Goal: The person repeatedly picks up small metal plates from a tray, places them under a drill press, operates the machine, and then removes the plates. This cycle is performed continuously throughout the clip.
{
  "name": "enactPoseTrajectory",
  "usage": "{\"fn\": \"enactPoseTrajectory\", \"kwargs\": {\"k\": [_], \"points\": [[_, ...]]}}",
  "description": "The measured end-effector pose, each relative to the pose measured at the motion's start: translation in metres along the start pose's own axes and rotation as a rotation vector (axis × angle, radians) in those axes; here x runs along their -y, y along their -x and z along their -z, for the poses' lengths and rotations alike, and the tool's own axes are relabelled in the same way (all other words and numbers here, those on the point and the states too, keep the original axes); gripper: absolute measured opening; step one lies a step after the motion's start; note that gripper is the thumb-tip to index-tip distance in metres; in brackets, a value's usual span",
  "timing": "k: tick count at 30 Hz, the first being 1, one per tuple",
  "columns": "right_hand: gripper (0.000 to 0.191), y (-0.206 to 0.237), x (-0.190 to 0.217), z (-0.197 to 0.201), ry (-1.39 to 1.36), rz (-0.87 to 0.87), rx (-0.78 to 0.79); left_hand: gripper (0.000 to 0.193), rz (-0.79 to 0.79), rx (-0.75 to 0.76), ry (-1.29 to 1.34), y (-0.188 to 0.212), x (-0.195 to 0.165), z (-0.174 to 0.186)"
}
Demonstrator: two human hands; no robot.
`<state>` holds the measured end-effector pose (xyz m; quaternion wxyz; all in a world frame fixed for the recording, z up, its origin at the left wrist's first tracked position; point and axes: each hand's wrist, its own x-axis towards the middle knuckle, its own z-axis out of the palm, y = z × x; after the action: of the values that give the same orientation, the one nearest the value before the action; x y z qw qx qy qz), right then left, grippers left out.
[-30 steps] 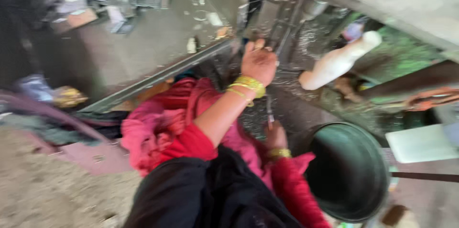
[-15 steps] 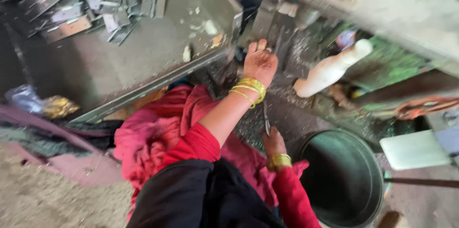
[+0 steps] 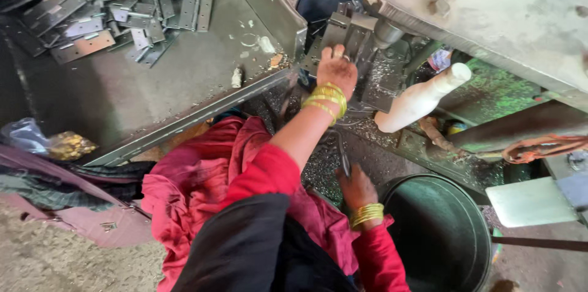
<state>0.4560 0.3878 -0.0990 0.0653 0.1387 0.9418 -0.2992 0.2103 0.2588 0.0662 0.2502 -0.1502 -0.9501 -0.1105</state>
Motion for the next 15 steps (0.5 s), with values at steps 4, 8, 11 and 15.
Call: {"fn": "enactPoseTrajectory", "kwargs": {"k": [4,8,11,15], "points": [[0.026,0.004,0.003,-0.007,-0.039,0.000,-0.045,0.030,-0.047,0.241,-0.084,-0.014,-0.003,0.009],[0.039,0.010,0.009,-0.038,-0.027,-0.064,-0.093,0.029,-0.040,0.247,-0.107,-0.020,-0.004,0.020],[0.039,0.012,0.018,-0.016,0.003,-0.081,-0.035,0.030,-0.061,0.308,-0.120,-0.019,-0.004,0.030],[0.067,0.030,0.071,0.059,0.084,0.197,-0.470,0.029,-0.149,0.393,-0.102,0.019,-0.004,0.049]]}}
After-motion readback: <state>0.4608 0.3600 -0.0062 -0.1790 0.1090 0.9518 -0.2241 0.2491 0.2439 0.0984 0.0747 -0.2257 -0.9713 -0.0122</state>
